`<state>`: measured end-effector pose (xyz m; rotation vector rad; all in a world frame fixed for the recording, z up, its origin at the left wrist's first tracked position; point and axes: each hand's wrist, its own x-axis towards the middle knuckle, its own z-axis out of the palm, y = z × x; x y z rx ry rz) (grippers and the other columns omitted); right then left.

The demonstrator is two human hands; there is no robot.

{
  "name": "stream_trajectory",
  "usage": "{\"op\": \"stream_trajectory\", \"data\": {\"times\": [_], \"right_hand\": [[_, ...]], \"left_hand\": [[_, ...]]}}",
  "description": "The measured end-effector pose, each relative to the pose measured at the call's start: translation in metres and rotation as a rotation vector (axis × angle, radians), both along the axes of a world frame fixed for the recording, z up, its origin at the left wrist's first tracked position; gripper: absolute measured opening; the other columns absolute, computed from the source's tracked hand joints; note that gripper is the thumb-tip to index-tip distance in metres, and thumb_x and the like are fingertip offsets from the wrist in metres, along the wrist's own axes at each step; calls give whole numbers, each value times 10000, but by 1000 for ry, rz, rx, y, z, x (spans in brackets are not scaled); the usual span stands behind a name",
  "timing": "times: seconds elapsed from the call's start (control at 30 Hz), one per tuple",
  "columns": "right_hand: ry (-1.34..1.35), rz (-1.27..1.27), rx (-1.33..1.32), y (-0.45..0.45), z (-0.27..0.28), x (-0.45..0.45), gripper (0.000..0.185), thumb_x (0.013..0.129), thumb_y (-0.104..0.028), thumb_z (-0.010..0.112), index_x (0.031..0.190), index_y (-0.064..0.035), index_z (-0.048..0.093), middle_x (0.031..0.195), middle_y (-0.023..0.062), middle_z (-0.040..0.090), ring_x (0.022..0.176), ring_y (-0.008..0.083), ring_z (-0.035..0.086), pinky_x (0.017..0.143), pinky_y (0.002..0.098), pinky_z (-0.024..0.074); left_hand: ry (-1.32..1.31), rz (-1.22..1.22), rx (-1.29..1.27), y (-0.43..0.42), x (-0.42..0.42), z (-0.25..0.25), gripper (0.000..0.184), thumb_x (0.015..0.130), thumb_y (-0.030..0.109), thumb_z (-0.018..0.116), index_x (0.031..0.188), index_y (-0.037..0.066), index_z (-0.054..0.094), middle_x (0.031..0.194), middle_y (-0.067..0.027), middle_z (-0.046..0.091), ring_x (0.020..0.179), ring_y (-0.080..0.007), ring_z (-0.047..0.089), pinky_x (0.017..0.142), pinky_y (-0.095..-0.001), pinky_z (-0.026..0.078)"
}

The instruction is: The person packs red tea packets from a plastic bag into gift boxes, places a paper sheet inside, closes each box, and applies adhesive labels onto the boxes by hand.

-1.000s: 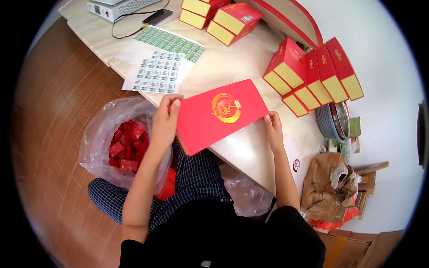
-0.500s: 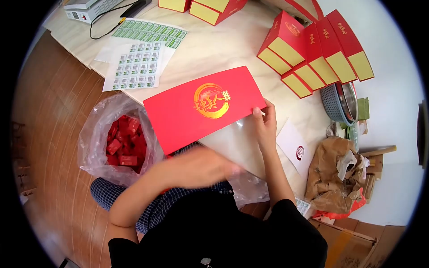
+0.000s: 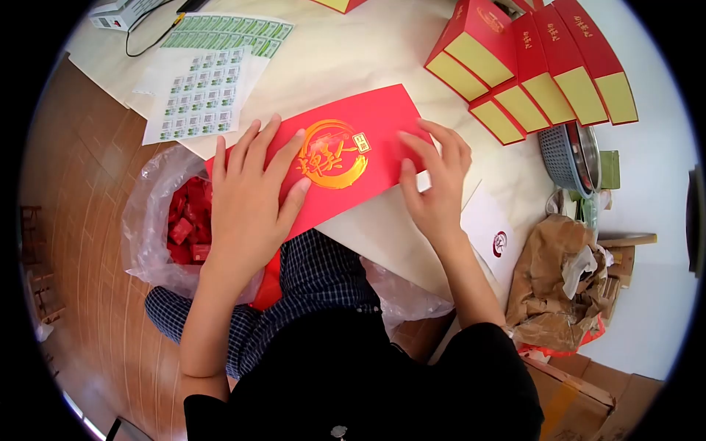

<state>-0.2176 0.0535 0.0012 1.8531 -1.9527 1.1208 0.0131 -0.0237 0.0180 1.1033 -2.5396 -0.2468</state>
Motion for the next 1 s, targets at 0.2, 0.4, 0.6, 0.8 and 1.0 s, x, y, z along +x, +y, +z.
{"op": "stream_trajectory", "data": {"times": [0.2, 0.4, 0.6, 0.8, 1.0], "right_hand": [[5, 391, 173, -22, 7, 18, 270, 735, 12, 639, 984, -84, 678, 921, 75, 564, 877, 260, 514, 774, 360, 396], [23, 412, 227, -34, 6, 22, 262, 765, 20, 631, 1002, -83, 675, 853, 64, 554, 801, 245, 490, 711, 349, 387], [15, 449, 199, -35, 0, 16, 295, 723, -13, 659, 1007, -91, 645, 850, 40, 518, 818, 233, 484, 688, 354, 349], [15, 452, 204, -36, -1, 16, 297, 721, -15, 660, 1006, -95, 638, 853, 38, 519, 817, 231, 480, 681, 355, 340], [5, 456, 214, -36, 0, 16, 294, 718, -15, 654, 1001, -92, 632, 843, 41, 513, 809, 232, 476, 678, 355, 337]], "left_hand": [[7, 37, 29, 1, -4, 2, 464, 894, 269, 550, 1332, 117, 524, 1449, -109, 409, 1359, -319, 340, 1156, -502, 142], [-6, 40, 57, 0, -6, 5, 467, 882, 258, 559, 1324, 112, 531, 1447, -115, 411, 1353, -321, 346, 1151, -510, 150], [-19, 48, 74, -1, -7, 8, 469, 867, 246, 566, 1314, 107, 541, 1443, -115, 418, 1351, -325, 350, 1152, -509, 151], [-9, 55, 70, -1, -8, 7, 491, 838, 254, 621, 1308, 135, 544, 1436, -105, 421, 1329, -314, 372, 1130, -520, 186], [-13, 56, 84, -1, -7, 8, 479, 852, 255, 597, 1308, 120, 545, 1437, -112, 422, 1339, -319, 364, 1142, -511, 169]]}}
